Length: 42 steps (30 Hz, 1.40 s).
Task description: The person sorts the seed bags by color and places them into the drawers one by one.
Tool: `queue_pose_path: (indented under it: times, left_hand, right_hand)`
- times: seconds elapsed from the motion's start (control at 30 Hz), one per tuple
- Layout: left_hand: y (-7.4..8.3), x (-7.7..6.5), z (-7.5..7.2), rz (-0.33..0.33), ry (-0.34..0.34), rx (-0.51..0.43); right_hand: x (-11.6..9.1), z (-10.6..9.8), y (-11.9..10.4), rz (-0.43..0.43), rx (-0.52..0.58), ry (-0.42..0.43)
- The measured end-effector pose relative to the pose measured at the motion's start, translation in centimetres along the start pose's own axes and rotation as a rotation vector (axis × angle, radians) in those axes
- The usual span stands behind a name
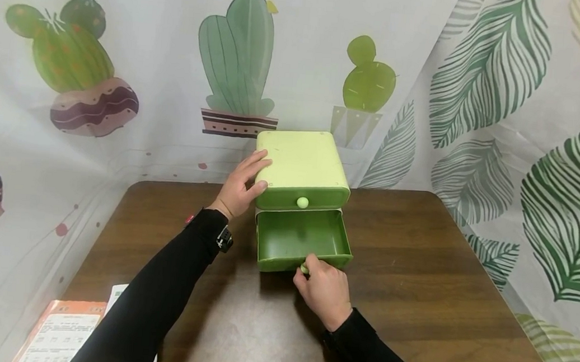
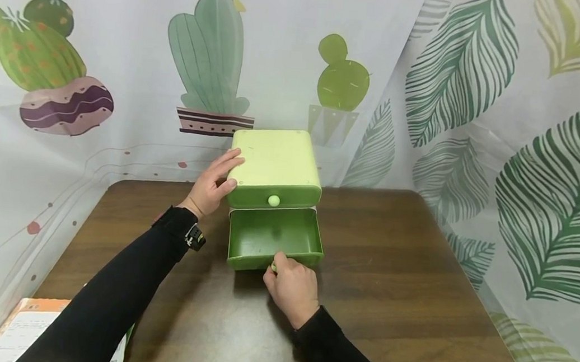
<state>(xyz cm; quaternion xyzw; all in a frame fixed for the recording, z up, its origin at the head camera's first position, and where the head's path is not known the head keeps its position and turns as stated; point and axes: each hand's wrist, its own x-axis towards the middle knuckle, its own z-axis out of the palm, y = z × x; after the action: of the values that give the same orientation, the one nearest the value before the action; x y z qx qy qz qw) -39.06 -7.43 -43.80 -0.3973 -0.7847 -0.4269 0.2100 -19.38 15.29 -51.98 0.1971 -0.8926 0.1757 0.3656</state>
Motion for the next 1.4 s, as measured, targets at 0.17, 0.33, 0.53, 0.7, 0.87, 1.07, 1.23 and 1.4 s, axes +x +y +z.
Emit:
queue_pose_path:
  times: [0.17,0.33,0.53,0.7,0.87,1.07,1.23,1.4]
  left_hand:
    - [0.1,0.1,-0.1,-0.005,-0.011,-0.016]
    - [0.4,0.0,-0.2,-0.024,-0.055,-0.021]
    - [1.5,-0.4,-1.4,-0.098,-0.155,0.029]
    - [2.6,-1.0,-2.7,-0.160,-0.236,0.099]
    - [3.9,-3.6,-3.6,-0.198,-0.261,0.128]
    - [6.2,-8.8,-6.6,-0.182,-0.250,0.212]
    - [8.4,-13.2,-9.6,-0.216,-0.211,0.355]
    - [11.2,-17.3,-11.3,-0.369,-0.232,0.580]
  right_hand:
    - [-0.2,-0.3,0.0,0.001,-0.027,-0.042]
    - [-0.2,-1.0,-0.1,0.005,-0.023,-0.096]
    - [0.1,-2.1,-0.7,-0.009,0.011,-0.094]
    - [0.5,-3.1,-1.0,0.020,0.024,-0.082]
    - [0.3,-4.3,-1.7,-0.001,0.030,-0.043]
    - [0.0,-5.3,-3.9,-0.113,0.120,0.068]
    - [0.5,-5.2,-5.6,-0.211,0.226,0.146]
    - [1.7,-4.4,-7.5,-0.348,0.302,0.226]
